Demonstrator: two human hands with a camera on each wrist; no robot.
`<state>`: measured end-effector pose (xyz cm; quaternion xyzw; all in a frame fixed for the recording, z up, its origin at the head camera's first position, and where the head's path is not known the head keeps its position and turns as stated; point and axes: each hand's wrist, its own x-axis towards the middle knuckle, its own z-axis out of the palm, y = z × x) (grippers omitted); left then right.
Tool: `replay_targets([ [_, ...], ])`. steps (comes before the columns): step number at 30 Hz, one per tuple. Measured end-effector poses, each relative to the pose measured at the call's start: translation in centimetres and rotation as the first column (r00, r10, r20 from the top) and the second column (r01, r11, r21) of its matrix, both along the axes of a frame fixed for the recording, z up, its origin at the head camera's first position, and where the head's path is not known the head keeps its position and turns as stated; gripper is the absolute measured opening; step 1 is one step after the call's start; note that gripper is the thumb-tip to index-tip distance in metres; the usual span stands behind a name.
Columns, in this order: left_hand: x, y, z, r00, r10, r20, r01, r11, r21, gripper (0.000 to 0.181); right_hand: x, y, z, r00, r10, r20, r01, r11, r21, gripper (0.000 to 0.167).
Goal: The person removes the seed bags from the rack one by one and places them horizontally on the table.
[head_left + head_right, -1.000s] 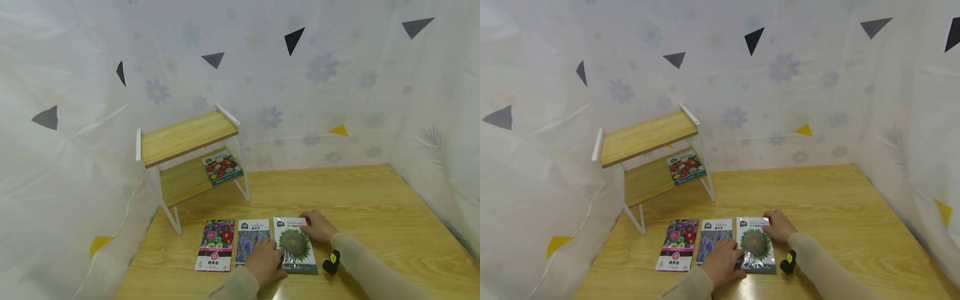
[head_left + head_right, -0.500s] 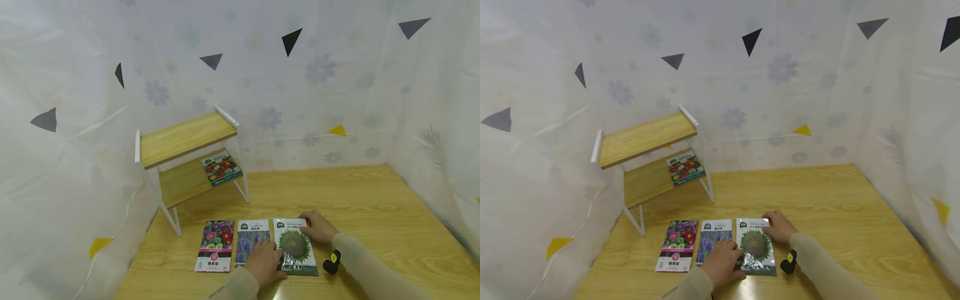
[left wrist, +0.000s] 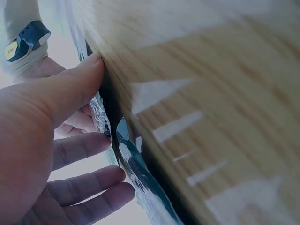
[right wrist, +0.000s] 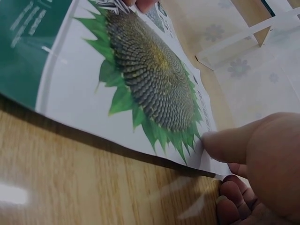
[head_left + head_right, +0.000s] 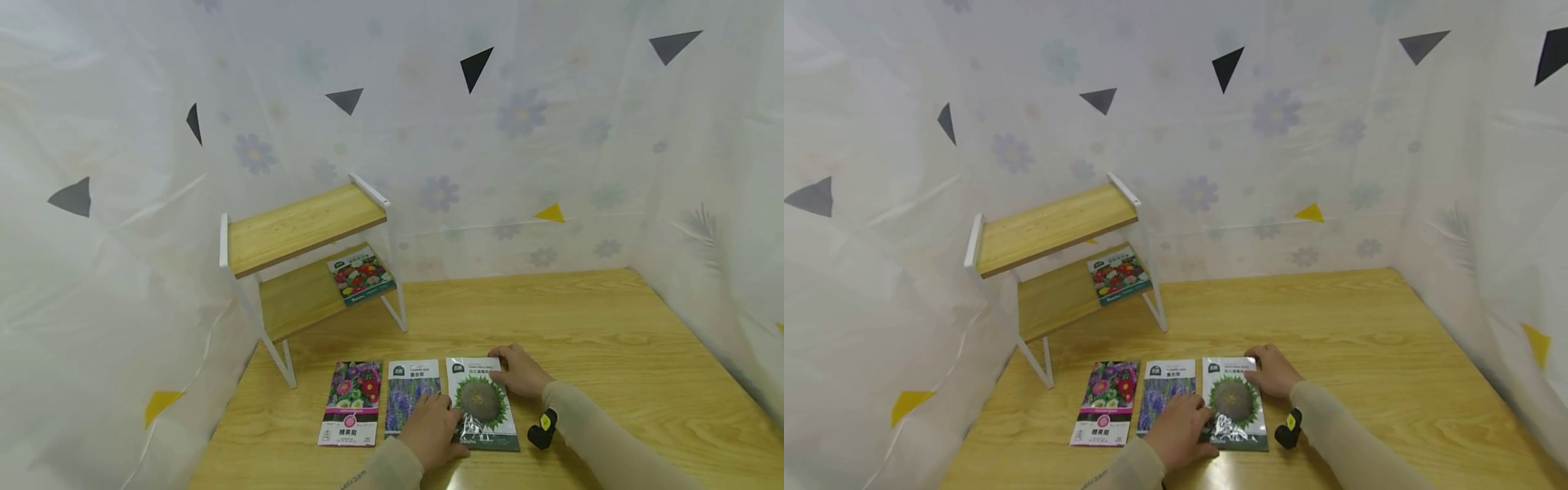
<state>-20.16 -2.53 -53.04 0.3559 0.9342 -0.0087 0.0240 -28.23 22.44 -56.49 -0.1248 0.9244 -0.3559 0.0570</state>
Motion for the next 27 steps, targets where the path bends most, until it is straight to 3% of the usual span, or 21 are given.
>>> replay_targets([
  [5, -0.1, -0.1, -0.1, 1.000, -0.012, -0.006, 0.012, 1.000, 0.015, 0.048, 0.3, 0.0, 0.5, 1.000, -0.002, 0.005, 0.002, 1.000, -0.026, 0.043],
  [13, 0.3, -0.3, -0.3, 0.997, -0.018, -0.070, 0.023, 0.997, 0.074, 0.059, 0.2, 0.2, 0.4, 1.000, -0.013, 0.017, 0.014, 0.993, -0.116, 0.044],
  [16, 0.4, -0.4, 0.0, 0.999, 0.001, -0.049, 0.004, 0.994, 0.112, 0.063, 0.3, 0.1, 0.6, 0.998, -0.041, 0.050, 0.049, 0.984, -0.172, 0.044],
  [21, 0.1, -1.1, 1.4, 0.998, 0.058, 0.037, -0.065, 0.975, 0.213, 0.064, 0.6, -0.5, 2.0, 0.992, -0.098, 0.084, 0.116, 0.958, -0.264, 0.048],
  [23, -0.3, -1.7, 2.1, 0.998, 0.065, 0.014, -0.067, 0.964, 0.256, 0.064, 0.6, -0.9, 3.0, 0.993, -0.099, 0.066, 0.114, 0.950, -0.290, 0.050],
  [27, -1.3, -3.2, 3.6, 0.991, 0.095, -0.094, -0.062, 0.950, 0.305, 0.065, 0.7, -2.3, 5.7, 0.998, -0.066, -0.007, 0.060, 0.950, -0.306, 0.052],
])
